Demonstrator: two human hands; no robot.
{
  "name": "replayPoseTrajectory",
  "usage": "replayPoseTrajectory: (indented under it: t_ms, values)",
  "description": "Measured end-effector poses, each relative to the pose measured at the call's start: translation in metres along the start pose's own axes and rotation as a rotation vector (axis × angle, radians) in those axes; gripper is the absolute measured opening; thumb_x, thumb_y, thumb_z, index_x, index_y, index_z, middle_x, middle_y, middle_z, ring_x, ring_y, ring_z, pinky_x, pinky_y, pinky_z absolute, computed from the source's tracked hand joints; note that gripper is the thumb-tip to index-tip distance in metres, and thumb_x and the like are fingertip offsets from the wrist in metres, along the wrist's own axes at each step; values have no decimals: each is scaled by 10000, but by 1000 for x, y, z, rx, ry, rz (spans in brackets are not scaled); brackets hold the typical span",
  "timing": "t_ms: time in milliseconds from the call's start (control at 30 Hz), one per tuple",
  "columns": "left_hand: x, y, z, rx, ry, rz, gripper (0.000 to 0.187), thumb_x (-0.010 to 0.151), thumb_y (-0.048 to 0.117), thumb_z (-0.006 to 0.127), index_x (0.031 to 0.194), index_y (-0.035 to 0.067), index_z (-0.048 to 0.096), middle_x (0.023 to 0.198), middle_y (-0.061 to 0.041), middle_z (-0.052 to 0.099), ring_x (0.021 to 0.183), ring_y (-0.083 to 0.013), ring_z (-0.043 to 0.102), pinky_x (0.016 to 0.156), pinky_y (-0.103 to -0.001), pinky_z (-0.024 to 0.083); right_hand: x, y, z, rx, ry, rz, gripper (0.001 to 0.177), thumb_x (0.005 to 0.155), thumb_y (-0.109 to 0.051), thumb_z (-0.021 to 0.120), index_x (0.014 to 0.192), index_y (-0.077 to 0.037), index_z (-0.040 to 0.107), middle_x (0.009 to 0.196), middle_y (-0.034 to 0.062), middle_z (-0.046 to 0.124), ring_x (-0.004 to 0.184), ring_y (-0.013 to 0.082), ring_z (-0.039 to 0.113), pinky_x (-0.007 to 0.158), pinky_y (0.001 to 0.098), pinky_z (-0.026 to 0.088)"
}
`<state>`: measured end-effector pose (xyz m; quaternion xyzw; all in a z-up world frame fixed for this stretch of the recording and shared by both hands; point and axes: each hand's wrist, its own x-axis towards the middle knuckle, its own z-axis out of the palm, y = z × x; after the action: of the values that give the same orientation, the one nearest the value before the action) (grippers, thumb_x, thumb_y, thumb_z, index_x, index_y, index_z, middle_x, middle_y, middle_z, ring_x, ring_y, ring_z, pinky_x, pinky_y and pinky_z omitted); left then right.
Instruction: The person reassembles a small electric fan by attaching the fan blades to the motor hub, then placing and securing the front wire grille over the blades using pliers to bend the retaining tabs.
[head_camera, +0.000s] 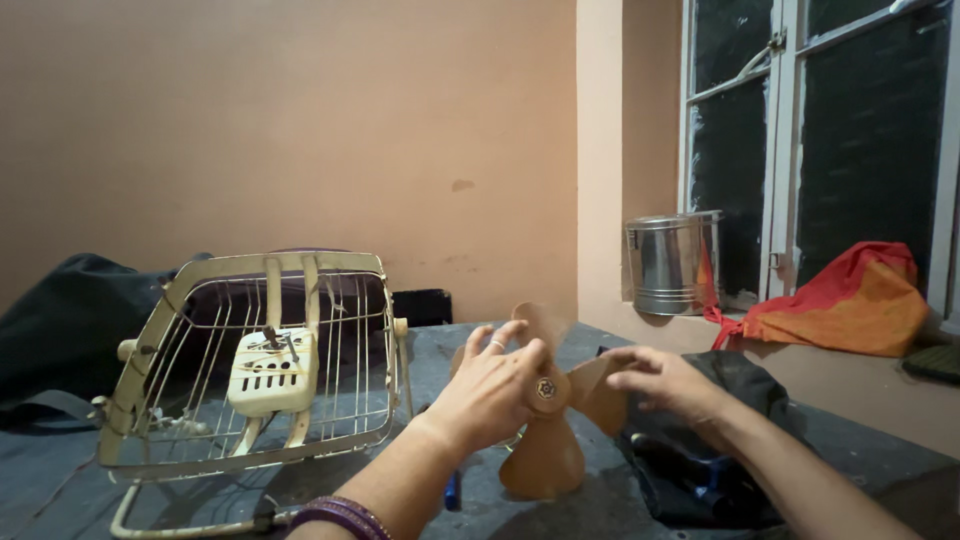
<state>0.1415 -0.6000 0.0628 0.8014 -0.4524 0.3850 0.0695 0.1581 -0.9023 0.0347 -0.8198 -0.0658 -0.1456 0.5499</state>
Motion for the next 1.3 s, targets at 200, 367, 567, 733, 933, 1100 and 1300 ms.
replayPoseTrajectory:
  t_ms: [200, 367, 567, 733, 933, 1100, 1300]
  values:
    - [-2, 4, -9, 100, 290, 135, 425, 716, 72, 681, 1128, 62, 576, 1188, -168, 672, 1389, -410, 407, 1105, -561, 265, -6, -2, 17, 223, 3, 49, 336, 879, -221, 747, 1153, -27, 736, 912, 74, 750, 721, 145, 666, 595, 284, 519]
    - [-4, 20, -5, -45, 242, -490, 349, 881, 243, 678, 1145, 29, 601, 1200, -169, 652, 1239, -348, 560, 1037, -441, 458, -14, 3, 30, 400, 90, 161, 271, 888, -188, 728, 1125, -55, 717, 877, 69, 757, 668, 148, 669, 554, 276, 524]
    - [0, 2, 7, -396, -141, -1087, 763, 848, 700, 664, 1184, 17, 717, 1305, -189, 669, 1263, -354, 594, 1063, -478, 435, -27, -13, 45, 467, 23, 157, 241, 885, -199, 728, 1097, -84, 713, 863, 46, 746, 669, 145, 667, 550, 274, 516]
    - [4, -20, 42, -926, 62, -1217, 754, 756, 583, 820, 1208, -4, 680, 1264, -171, 674, 1204, -295, 662, 1002, -430, 534, -31, -11, 47, 409, -63, 156, 242, 893, -228, 716, 1104, -114, 741, 863, 9, 738, 712, 108, 668, 611, 276, 541]
    - [1, -36, 46, -729, -40, -1140, 646, 717, 553, 833, 1064, 11, 779, 1053, -173, 781, 1039, -287, 768, 926, -406, 579, 5, 25, 20, 28, -121, -211, 455, 964, -375, 562, 1094, -12, 804, 949, 55, 794, 906, 208, 749, 874, 367, 547]
    - [1, -48, 36, -555, -108, -1085, 629, 723, 561, 849, 1035, 19, 778, 1063, -190, 776, 1034, -294, 731, 914, -403, 542, 7, 72, -18, -815, -264, -245, 626, 786, -371, 895, 1370, -251, 703, 1222, 60, 621, 1215, 287, 547, 1040, 377, 400]
    - [12, -33, 31, -545, -248, -1130, 643, 719, 574, 831, 1026, 12, 777, 1057, -169, 811, 1050, -287, 779, 936, -411, 581, 6, 82, -9, -698, 74, -148, 316, 737, -149, 730, 1047, -128, 786, 983, 75, 823, 975, 176, 782, 907, 306, 585]
